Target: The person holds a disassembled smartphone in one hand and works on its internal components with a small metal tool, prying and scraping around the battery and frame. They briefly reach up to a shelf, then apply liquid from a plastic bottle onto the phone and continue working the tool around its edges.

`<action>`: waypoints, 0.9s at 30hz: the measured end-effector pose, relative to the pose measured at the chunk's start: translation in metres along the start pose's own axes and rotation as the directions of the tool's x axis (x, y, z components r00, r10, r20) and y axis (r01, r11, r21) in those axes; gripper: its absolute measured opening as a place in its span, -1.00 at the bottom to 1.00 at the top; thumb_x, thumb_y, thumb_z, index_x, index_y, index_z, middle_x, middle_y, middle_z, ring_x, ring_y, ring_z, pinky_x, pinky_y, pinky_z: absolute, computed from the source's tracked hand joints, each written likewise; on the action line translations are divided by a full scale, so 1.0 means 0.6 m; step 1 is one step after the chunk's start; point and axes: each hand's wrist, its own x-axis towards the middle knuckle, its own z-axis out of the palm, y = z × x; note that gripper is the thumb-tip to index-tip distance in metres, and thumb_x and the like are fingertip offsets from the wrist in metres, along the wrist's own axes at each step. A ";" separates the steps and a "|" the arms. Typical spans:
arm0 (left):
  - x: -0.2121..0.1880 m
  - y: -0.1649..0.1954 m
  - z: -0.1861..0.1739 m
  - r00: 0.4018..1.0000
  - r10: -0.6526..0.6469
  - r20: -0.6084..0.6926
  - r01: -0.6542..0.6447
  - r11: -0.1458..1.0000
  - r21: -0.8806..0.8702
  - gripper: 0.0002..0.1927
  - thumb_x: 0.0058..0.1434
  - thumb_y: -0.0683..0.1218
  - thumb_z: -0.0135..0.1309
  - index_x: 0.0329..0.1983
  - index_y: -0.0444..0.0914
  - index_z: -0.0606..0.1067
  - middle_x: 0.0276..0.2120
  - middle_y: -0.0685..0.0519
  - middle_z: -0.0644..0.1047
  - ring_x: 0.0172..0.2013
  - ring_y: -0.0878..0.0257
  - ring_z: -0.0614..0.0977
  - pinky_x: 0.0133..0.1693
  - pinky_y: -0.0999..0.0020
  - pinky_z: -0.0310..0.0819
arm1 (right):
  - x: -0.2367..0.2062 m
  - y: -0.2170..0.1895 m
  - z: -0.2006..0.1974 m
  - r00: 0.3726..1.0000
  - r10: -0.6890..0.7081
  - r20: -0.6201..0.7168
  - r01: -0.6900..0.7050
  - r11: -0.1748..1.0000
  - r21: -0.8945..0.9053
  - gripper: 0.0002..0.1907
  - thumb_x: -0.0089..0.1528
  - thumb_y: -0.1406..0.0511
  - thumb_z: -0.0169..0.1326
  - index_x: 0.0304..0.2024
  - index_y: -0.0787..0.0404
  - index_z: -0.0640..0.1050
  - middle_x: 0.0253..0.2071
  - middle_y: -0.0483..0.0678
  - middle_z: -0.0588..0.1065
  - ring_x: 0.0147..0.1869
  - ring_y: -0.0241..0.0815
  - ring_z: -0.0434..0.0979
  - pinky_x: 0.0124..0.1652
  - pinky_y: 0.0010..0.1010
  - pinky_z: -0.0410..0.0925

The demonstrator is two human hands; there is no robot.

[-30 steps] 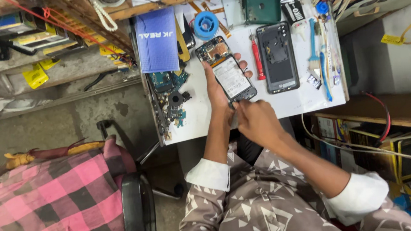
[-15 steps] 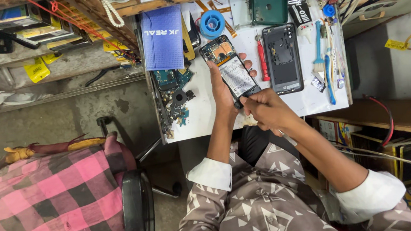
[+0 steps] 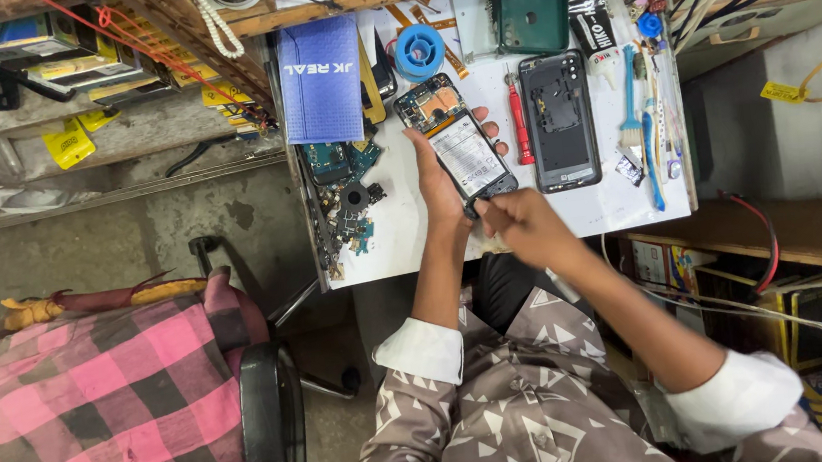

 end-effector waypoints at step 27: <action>0.001 0.020 -0.017 0.995 -0.097 -0.033 0.088 0.972 -0.218 -0.15 0.38 0.50 -0.21 0.36 -0.27 0.30 0.16 -0.24 0.49 0.03 -0.09 0.60 0.10 -0.22 0.50 | -0.034 -0.003 -0.050 0.999 0.034 -0.027 -0.038 0.985 -0.169 -0.60 0.34 0.22 0.04 -0.54 0.33 0.55 -0.71 -0.19 0.28 -0.56 -0.39 0.17 -0.53 -0.36 0.11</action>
